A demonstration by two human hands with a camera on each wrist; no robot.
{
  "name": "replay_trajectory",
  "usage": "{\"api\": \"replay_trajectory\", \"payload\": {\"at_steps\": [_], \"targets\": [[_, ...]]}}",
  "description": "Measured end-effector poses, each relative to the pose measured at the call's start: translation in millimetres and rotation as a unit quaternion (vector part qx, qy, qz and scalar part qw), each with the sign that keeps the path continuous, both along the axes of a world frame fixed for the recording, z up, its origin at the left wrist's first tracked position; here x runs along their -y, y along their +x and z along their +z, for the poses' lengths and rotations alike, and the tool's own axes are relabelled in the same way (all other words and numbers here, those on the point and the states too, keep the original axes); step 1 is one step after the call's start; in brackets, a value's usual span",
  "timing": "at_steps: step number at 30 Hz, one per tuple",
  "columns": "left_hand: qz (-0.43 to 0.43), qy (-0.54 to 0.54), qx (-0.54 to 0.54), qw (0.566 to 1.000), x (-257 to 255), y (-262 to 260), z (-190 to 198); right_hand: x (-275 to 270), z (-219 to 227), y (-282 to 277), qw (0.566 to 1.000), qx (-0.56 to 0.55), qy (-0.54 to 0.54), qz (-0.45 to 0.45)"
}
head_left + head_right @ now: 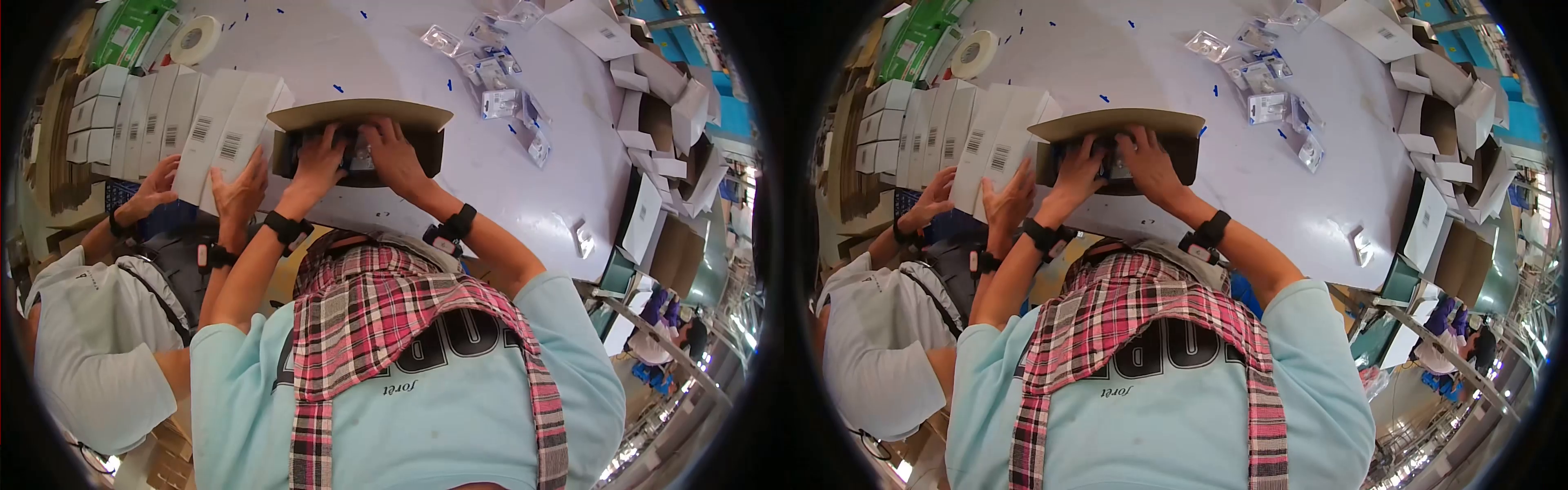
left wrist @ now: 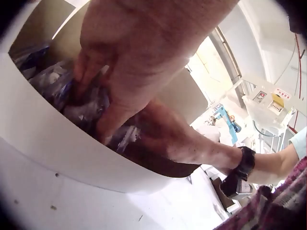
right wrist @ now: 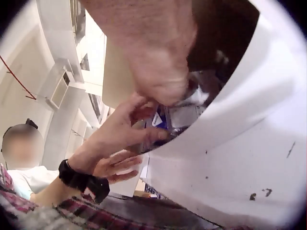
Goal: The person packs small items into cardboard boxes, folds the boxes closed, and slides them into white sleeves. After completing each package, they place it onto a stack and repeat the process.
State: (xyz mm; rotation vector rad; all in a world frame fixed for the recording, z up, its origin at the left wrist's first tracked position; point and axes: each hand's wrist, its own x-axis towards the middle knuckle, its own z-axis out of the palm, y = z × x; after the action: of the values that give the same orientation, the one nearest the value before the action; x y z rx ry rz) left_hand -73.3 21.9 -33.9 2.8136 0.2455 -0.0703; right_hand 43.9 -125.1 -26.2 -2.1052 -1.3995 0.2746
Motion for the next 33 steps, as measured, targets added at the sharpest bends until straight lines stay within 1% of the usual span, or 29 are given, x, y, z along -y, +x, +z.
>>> {"api": "replay_trajectory", "payload": {"at_steps": [2, 3, 5, 8, 11, 14, 18, 21, 24, 27, 29, 30, 32, 33], "targets": [[-0.004, 0.002, 0.022, 1.0, 0.2, -0.4, -2.8, 4.6, 5.2, -3.1, 0.987, -0.138, -0.032, -0.07], [-0.006, 0.002, 0.033, 0.999, 0.3, -0.4, -3.6, 5.6, 0.4, -3.6, 0.983, -0.166, -0.025, -0.078], [-0.006, -0.006, 0.026, 1.0, 0.1, 1.0, -0.8, 10.4, -22.5, -7.8, 0.97, -0.223, -0.01, -0.097], [-0.003, -0.021, 0.024, 0.999, 0.2, 1.5, -1.4, 10.4, -54.2, -19.0, 0.965, -0.231, 0.043, -0.12], [-0.009, -0.022, 0.025, 0.999, 0.8, 1.9, 1.2, 4.0, -47.4, -19.4, 0.935, -0.32, -0.007, -0.152], [-0.014, -0.011, 0.025, 1.0, 0.7, 2.4, 0.3, 3.7, -53.6, -17.6, 0.957, -0.271, -0.003, -0.105], [-0.019, -0.006, 0.009, 1.0, 0.8, 3.0, 2.7, 6.3, -55.2, -18.8, 0.957, -0.272, 0.01, -0.097], [0.031, -0.018, 0.011, 0.999, 9.5, 7.1, 9.8, 7.5, -54.3, -17.8, 0.957, -0.279, 0.013, -0.078], [-0.058, -0.044, -0.004, 0.997, 18.3, 15.0, 33.3, 9.2, -53.6, -16.2, 0.96, -0.274, 0.022, -0.059], [-0.102, -0.052, -0.009, 0.993, 23.0, 13.5, 18.2, 8.6, -51.5, -12.4, 0.957, -0.285, 0.029, -0.036], [-0.094, -0.056, 0.004, 0.994, 19.8, 13.3, 5.2, 11.1, -55.5, -9.8, 0.953, -0.3, 0.029, -0.026], [-0.088, -0.057, 0.01, 0.994, 19.4, 14.2, 1.6, 17.4, -46.9, -7.8, 0.958, -0.285, 0.011, -0.031], [-0.088, -0.069, 0.018, 0.994, 21.2, 13.4, 6.5, 31.2, -4.8, -3.8, 0.964, -0.261, -0.027, -0.037], [-0.087, -0.074, 0.022, 0.993, 21.5, 14.3, 9.4, 41.0, 15.2, 11.9, 0.972, -0.233, -0.004, -0.003]]}}
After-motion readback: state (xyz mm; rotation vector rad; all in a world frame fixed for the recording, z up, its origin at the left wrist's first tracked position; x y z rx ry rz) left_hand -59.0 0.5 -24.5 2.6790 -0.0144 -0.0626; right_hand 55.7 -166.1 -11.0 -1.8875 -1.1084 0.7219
